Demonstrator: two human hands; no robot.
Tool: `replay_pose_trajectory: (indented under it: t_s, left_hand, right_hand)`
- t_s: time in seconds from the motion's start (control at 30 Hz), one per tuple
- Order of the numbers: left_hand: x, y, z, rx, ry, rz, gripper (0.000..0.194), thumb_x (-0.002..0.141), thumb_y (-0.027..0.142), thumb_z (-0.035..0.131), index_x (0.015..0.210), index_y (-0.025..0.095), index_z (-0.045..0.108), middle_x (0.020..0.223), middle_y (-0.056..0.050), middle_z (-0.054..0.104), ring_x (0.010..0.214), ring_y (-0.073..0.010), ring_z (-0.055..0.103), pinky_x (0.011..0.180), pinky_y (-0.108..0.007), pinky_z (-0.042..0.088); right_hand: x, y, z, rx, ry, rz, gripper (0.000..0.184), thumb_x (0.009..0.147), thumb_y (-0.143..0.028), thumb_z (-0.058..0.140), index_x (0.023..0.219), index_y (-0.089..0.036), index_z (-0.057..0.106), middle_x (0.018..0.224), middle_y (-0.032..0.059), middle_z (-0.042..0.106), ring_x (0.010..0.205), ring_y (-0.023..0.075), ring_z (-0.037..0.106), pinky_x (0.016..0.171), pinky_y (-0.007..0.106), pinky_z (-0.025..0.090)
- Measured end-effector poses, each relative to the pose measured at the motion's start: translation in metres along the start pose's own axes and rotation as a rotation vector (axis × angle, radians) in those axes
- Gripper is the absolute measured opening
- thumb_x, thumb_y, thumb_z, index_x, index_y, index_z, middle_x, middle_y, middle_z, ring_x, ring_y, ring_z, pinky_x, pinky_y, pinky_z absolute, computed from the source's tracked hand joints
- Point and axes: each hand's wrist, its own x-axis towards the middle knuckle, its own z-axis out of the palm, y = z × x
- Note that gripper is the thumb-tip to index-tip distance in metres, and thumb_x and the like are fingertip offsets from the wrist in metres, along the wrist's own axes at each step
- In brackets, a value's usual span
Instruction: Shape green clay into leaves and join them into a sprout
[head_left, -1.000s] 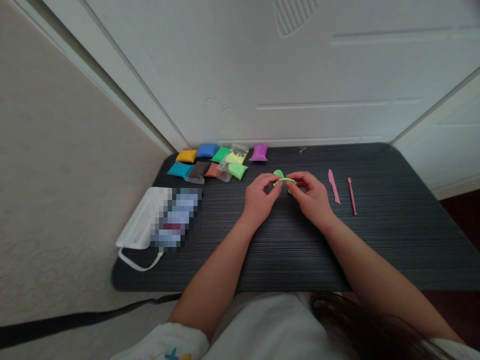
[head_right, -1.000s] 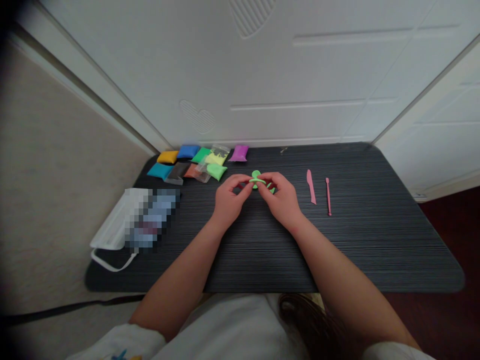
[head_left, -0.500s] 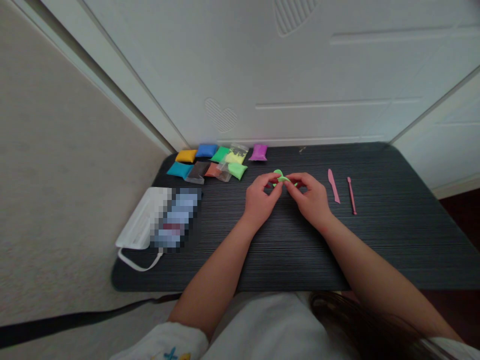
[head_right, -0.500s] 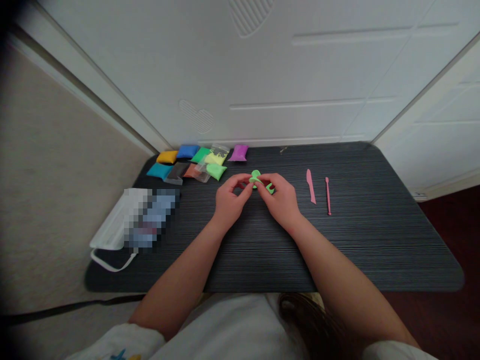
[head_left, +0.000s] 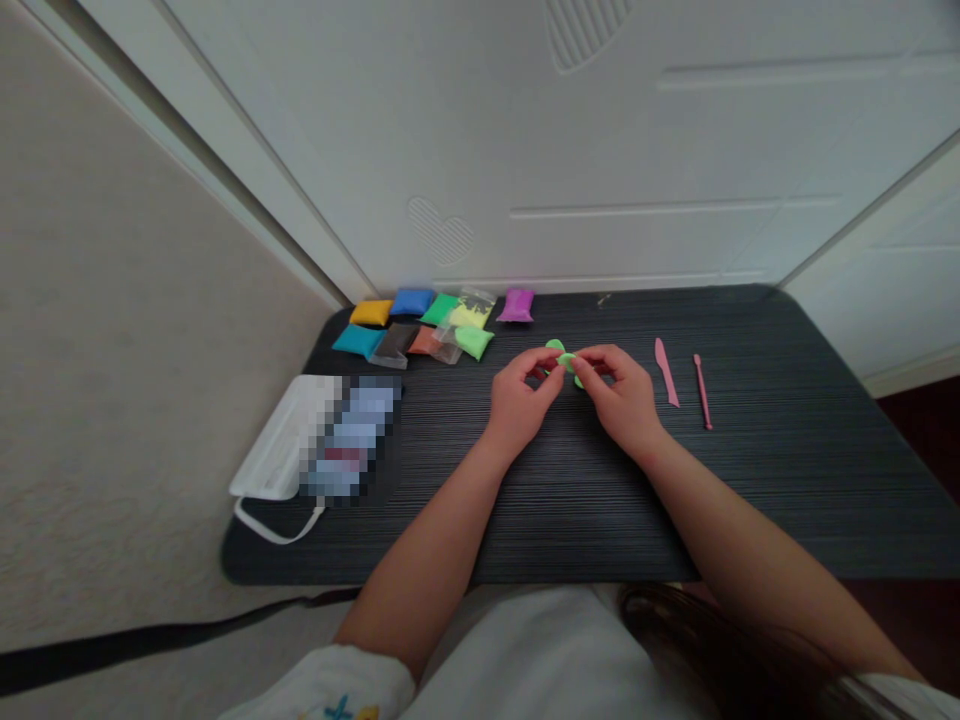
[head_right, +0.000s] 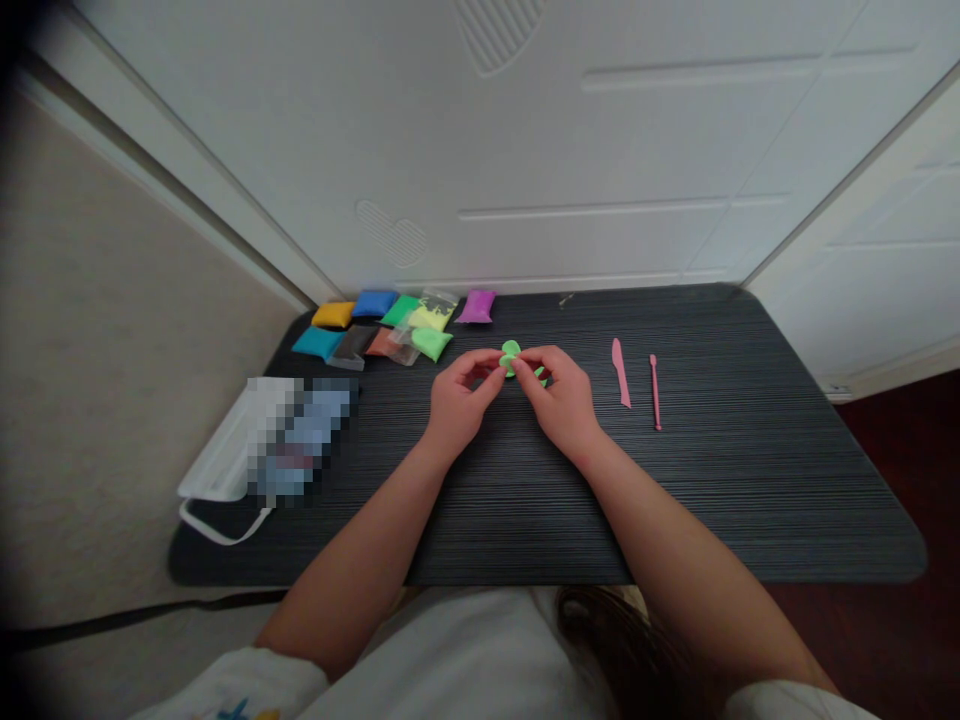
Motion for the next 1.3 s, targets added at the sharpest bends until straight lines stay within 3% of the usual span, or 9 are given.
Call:
replay_pose_trajectory:
  t_s: [0.6,0.83,1.3]
  left_hand:
    - [-0.0024,0.0019,0.0026,-0.054,-0.010,-0.039,0.020,0.074,0.029,0.055,0.092,0.019,0.059,0.084,-0.003,0.063,0.074,-0.0126,0.058,0.070,-0.027,0.048]
    - [-0.0004,0.0011,0.0033,-0.195,-0.023,-0.068,0.018,0.075,0.027,0.054,0.090,0.018,0.059,0.087,-0.004,0.064,0.079,-0.0132,0.060,0.074,-0.027,0.049]
    - [-0.0029,0.0018,0.0044,-0.158,-0.023,-0.051,0.020,0.075,0.028,0.054,0.092,0.019,0.059,0.089,-0.004,0.064,0.080,-0.0134,0.061,0.076,-0.028,0.049]
  right_hand:
    - [0.0001,-0.0037,-0.0022,-0.086,0.010,-0.098,0.020,0.083,-0.034,0.044,0.086,-0.024,0.062,0.080,0.0019,0.061,0.074,0.0156,0.055,0.066,0.030,0.044]
    - [0.0005,-0.0034,-0.0018,-0.048,-0.009,-0.084,0.019,0.081,-0.034,0.048,0.087,-0.024,0.062,0.083,0.0022,0.062,0.074,0.0152,0.056,0.066,0.030,0.045]
    - [0.0006,-0.0027,-0.0027,-0.057,0.011,-0.098,0.021,0.084,-0.030,0.042,0.082,-0.021,0.061,0.077,0.0015,0.060,0.073,0.0140,0.055,0.065,0.028,0.043]
